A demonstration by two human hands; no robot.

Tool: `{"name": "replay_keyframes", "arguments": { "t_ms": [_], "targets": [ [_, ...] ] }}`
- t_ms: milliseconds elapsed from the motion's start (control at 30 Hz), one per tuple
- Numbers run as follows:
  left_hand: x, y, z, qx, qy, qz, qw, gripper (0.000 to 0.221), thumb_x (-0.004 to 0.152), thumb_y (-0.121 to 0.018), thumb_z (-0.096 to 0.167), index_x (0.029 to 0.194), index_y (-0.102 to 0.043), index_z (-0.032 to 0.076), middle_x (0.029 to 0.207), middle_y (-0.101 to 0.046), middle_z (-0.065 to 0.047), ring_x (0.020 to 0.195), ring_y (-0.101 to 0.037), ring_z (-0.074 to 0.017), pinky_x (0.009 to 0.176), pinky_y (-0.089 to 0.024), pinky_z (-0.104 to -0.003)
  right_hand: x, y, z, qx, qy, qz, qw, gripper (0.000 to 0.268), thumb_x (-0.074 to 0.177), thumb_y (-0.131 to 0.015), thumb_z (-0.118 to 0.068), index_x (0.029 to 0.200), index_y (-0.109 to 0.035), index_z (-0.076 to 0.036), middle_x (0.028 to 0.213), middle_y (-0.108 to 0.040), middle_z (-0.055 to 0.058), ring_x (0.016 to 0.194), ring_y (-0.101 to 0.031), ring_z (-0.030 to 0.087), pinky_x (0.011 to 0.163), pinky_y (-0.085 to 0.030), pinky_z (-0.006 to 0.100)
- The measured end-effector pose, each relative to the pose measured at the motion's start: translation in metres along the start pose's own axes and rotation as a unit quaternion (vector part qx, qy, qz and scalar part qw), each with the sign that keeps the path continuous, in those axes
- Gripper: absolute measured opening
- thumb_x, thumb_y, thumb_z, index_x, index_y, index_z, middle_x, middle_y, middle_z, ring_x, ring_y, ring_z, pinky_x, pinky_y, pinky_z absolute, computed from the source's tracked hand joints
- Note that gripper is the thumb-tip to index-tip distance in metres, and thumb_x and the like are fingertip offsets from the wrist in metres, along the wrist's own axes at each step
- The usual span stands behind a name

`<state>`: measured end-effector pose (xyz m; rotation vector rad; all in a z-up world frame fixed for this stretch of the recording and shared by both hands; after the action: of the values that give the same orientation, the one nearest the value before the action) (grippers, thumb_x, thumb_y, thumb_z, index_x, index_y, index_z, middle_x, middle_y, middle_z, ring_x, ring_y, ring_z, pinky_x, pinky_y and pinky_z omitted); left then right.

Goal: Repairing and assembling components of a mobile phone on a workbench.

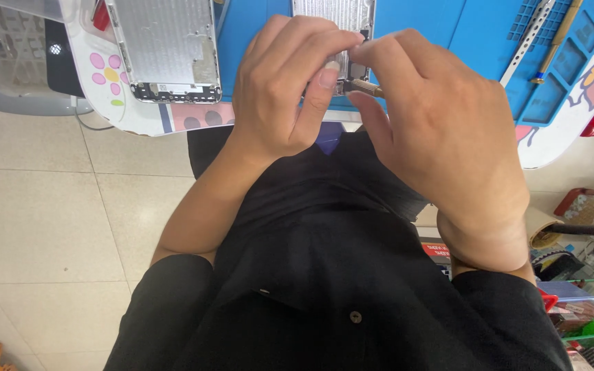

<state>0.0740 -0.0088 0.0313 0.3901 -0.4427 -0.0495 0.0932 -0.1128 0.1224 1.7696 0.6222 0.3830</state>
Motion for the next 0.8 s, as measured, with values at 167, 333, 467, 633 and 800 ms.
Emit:
{"name": "replay_keyframes", "arguments": {
  "t_ms": [167, 333, 467, 633, 800],
  "targets": [
    [0.001, 0.002, 0.001, -0.004, 0.0, -0.002, 1.0, 0.03, 0.114, -0.051, 0.028, 0.128, -0.069, 0.008, 0.118, -0.069, -0.007, 0.101, -0.063, -0.0254, 0.089, -0.05, -0.035, -0.001, -0.004, -0.004, -0.007, 0.027, -0.009, 1.0, 0.021, 0.094, -0.078, -0.011, 0.109, -0.063, -0.006, 0.09, -0.066, 0.007, 0.081, -0.067, 0.028, 0.063, -0.05, 0.039],
    [0.0, 0.002, 0.0, -0.003, 0.003, -0.004, 1.0, 0.029, 0.115, -0.05, 0.028, 0.126, -0.067, 0.008, 0.118, -0.069, -0.006, 0.103, -0.063, -0.0249, 0.091, -0.05, -0.034, 0.0, 0.002, -0.005, -0.007, 0.038, 0.02, 0.999, 0.026, 0.097, -0.079, -0.016, 0.114, -0.062, -0.006, 0.095, -0.065, 0.008, 0.088, -0.066, 0.029, 0.068, -0.051, 0.039],
    [-0.001, 0.002, 0.001, -0.001, 0.002, -0.003, 1.0, 0.03, 0.114, -0.051, 0.026, 0.13, -0.069, 0.009, 0.119, -0.069, -0.007, 0.102, -0.063, -0.0251, 0.09, -0.05, -0.035, 0.0, 0.0, -0.004, -0.019, 0.008, -0.01, 1.0, 0.022, 0.093, -0.08, -0.017, 0.107, -0.065, -0.008, 0.087, -0.067, 0.006, 0.081, -0.066, 0.027, 0.062, -0.05, 0.04],
    [-0.001, 0.0, 0.001, 0.005, -0.003, -0.003, 1.0, 0.029, 0.113, -0.051, 0.025, 0.129, -0.069, 0.009, 0.121, -0.07, -0.007, 0.101, -0.063, -0.025, 0.09, -0.05, -0.035, -0.004, -0.001, -0.003, -0.019, 0.01, -0.009, 1.0, 0.021, 0.097, -0.077, -0.011, 0.114, -0.065, -0.012, 0.091, -0.067, 0.002, 0.088, -0.066, 0.025, 0.068, -0.05, 0.038],
    [-0.002, -0.001, -0.002, 0.011, 0.008, -0.004, 1.0, 0.03, 0.113, -0.051, 0.026, 0.134, -0.066, 0.01, 0.119, -0.069, -0.006, 0.105, -0.063, -0.0243, 0.091, -0.051, -0.034, -0.003, 0.0, -0.002, -0.028, 0.011, 0.002, 1.0, 0.019, 0.094, -0.079, -0.013, 0.108, -0.066, -0.01, 0.085, -0.066, 0.003, 0.079, -0.066, 0.024, 0.06, -0.048, 0.037]
  ]
}}
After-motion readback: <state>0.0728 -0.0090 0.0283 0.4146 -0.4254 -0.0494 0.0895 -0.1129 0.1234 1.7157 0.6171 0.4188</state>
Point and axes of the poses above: each hand's wrist, its own x-axis towards the middle knuckle, its own y-axis out of the back of the hand, z = x × y, the point moved 9 cm from there along x, towards the middle knuckle
